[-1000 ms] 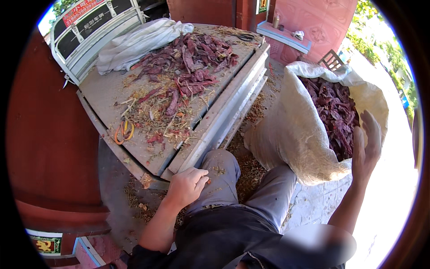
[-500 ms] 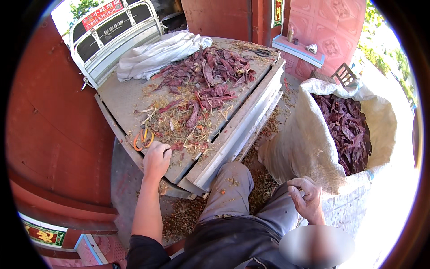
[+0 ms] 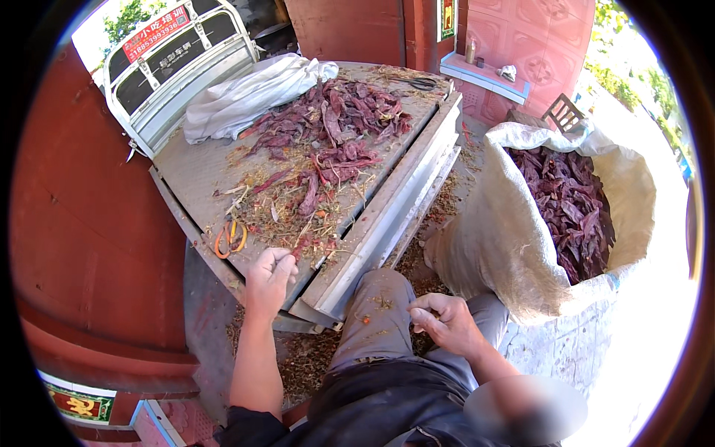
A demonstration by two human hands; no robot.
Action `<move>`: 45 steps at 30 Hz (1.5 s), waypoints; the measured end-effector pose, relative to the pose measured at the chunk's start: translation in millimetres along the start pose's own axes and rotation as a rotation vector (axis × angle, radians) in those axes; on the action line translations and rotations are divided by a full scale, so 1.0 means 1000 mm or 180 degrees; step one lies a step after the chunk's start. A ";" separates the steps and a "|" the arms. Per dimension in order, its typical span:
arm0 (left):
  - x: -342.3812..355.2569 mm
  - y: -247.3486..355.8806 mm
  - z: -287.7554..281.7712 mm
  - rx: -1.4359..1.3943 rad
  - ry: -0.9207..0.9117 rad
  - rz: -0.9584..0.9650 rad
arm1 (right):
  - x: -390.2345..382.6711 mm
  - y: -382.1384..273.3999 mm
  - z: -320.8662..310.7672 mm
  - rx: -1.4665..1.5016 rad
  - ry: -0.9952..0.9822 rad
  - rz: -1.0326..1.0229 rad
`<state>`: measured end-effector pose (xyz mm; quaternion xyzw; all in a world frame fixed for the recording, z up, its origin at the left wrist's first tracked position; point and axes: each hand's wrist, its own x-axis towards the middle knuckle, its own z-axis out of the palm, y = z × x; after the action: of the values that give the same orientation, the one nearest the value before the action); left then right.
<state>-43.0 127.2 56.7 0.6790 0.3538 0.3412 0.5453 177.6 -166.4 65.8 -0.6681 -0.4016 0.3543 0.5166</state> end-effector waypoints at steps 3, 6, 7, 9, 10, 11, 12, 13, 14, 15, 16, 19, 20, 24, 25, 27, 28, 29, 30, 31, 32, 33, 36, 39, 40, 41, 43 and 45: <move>-0.032 0.006 0.037 -0.0026 -0.0628 0.0100 | 0.013 0.005 0.016 0.0560 -0.0032 0.0011; -0.065 0.010 0.076 -0.0001 -0.1570 -0.0029 | 0.022 0.013 0.030 0.1065 -0.0164 -0.0051; -0.071 0.008 0.083 0.0070 -0.1840 0.0001 | 0.022 0.015 0.031 0.1054 -0.0239 0.0000; -0.077 0.009 0.092 0.0305 -0.1964 0.0193 | 0.023 0.019 0.032 0.1031 -0.0386 0.0094; -0.078 0.009 0.092 0.0422 -0.2028 0.0289 | 0.019 0.021 0.032 0.1010 -0.0331 0.0118; -0.078 0.010 0.090 0.0410 -0.1969 0.0325 | 0.017 0.017 0.029 0.1028 -0.0271 0.0122; -0.076 0.010 0.087 0.0398 -0.1912 0.0362 | 0.014 0.013 0.027 0.1042 -0.0210 0.0126; -0.074 0.010 0.082 0.0385 -0.1859 0.0399 | 0.012 0.009 0.024 0.1056 -0.0148 0.0129; -0.069 0.005 0.075 0.0355 -0.1600 0.0055 | 0.008 0.005 0.018 0.1114 -0.0059 0.0121; -0.062 0.012 0.064 0.0799 -0.1178 0.0571 | 0.004 0.000 0.010 0.1077 0.0035 0.0109; -0.047 -0.002 0.054 0.0928 -0.0692 0.1093 | 0.001 -0.008 -0.001 0.0959 0.0160 0.0008; -0.017 -0.009 0.015 0.1738 0.0503 0.1088 | -0.008 -0.042 -0.048 -0.0033 0.0891 -0.0728; -0.007 -0.011 -0.002 0.2329 0.0573 0.1274 | -0.011 -0.055 -0.067 -0.0527 0.1256 -0.1027; 0.006 -0.013 -0.021 0.2868 0.0199 0.1096 | -0.019 -0.096 -0.141 -0.2292 0.2682 -0.1412; 0.008 -0.011 -0.019 0.2868 0.0175 0.1093 | -0.022 -0.102 -0.154 -0.2446 0.2933 -0.1349; 0.008 -0.013 -0.018 0.2884 0.0182 0.1039 | -0.018 -0.102 -0.159 -0.2446 0.3174 -0.1339; 0.011 -0.017 -0.018 0.2883 0.0179 0.1004 | -0.020 -0.101 -0.158 -0.2360 0.3281 -0.1374; 0.015 -0.023 -0.022 0.2891 0.0176 0.0949 | -0.025 -0.095 -0.150 -0.2353 0.3267 -0.1468; 0.016 -0.028 -0.025 0.2900 0.0173 0.0894 | -0.028 -0.091 -0.140 -0.2284 0.3181 -0.1560; 0.018 -0.029 -0.028 0.2804 0.0192 0.0942 | -0.032 -0.087 -0.131 -0.2209 0.3106 -0.1643; 0.019 -0.029 -0.030 0.2708 0.0213 0.0988 | -0.035 -0.084 -0.121 -0.2135 0.3022 -0.1727; 0.019 -0.029 -0.032 0.2613 0.0236 0.1033 | -0.034 -0.081 -0.112 -0.2128 0.2851 -0.1845; 0.018 -0.025 -0.034 0.2065 0.0305 0.0812 | -0.030 -0.074 -0.086 -0.2039 0.2330 -0.2008; 0.012 -0.016 -0.030 0.0853 0.0055 0.0332 | -0.020 -0.064 -0.058 -0.1801 0.1679 -0.1910; 0.008 -0.009 -0.025 0.0415 -0.0057 0.0157 | -0.015 -0.060 -0.047 -0.1617 0.1415 -0.1773; 0.000 0.000 -0.016 -0.0020 -0.0170 -0.0035 | -0.010 -0.057 -0.037 -0.1405 0.1140 -0.1625; -0.015 0.010 0.005 -0.0683 -0.0417 -0.0305 | 0.001 -0.049 -0.015 -0.1032 0.0702 -0.1358; -0.028 0.011 0.024 -0.1153 -0.0663 -0.0462 | 0.013 -0.046 0.006 -0.0787 0.0405 -0.1252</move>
<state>-36.0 89.5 61.2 0.5743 0.2764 0.2870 0.7151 170.2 -145.5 108.1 -0.6562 -0.5309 0.1522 0.5142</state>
